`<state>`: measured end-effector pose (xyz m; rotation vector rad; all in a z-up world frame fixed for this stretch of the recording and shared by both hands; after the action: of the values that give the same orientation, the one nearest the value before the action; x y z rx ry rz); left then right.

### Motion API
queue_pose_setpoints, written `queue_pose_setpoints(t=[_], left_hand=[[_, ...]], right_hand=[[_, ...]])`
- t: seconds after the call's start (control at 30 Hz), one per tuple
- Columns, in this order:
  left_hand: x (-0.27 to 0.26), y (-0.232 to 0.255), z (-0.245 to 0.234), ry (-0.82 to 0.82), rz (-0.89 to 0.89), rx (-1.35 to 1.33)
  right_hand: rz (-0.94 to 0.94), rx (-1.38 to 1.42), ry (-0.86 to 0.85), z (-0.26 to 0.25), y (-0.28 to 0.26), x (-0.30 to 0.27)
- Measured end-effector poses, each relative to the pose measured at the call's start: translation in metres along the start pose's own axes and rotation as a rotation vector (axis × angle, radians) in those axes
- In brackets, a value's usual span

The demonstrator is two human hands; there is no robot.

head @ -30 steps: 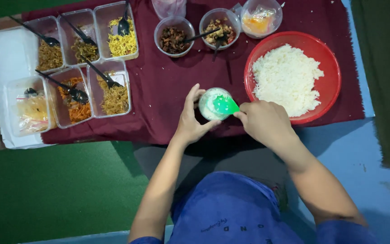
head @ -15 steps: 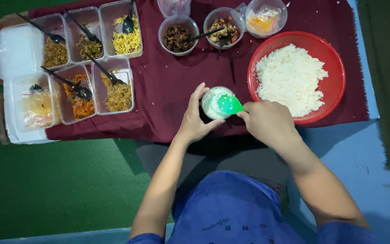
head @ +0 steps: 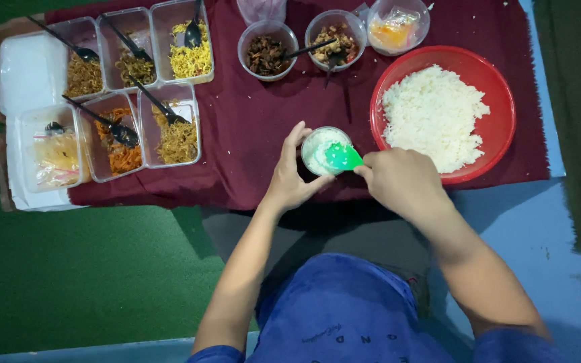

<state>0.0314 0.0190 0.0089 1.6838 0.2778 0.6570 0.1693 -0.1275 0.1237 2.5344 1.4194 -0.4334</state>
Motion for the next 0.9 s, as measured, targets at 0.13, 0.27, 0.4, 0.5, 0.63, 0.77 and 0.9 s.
queue_pose_setpoints(t=[0.13,0.27,0.4,0.5,0.63,0.77,0.9], left_hand=[[0.003,0.012,0.000,-0.025,-0.027,-0.029],[0.002,0.007,0.001,-0.025,-0.041,-0.022],[0.003,0.002,0.002,-0.028,-0.041,-0.020],[0.002,0.011,0.000,-0.037,-0.060,-0.012],[0.002,0.009,-0.001,-0.039,-0.044,-0.026],[0.002,0.004,-0.001,-0.036,-0.034,-0.006],[0.002,0.009,0.000,-0.044,-0.027,-0.025]], right_hand=[[0.014,-0.048,0.032,-0.024,-0.001,-0.004],[0.052,-0.011,-0.011,-0.009,-0.005,0.005],[0.060,0.092,-0.111,-0.015,-0.006,0.002],[0.130,0.127,-0.151,-0.041,-0.002,-0.009],[0.129,0.143,-0.033,-0.025,-0.005,0.000],[0.125,0.155,-0.119,-0.008,-0.006,0.003],[0.146,0.209,-0.118,-0.032,-0.002,-0.009]])
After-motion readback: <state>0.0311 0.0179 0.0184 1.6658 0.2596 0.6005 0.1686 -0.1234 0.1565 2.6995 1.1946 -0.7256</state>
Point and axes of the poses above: each hand's wrist, its own x-axis towards the middle knuckle, its own z-axis out of the palm, y = z × x, the point moved 4 cm from there along x, towards the middle knuckle, and after that the axes turned 14 degrees about -x, right-handed, at the moved point
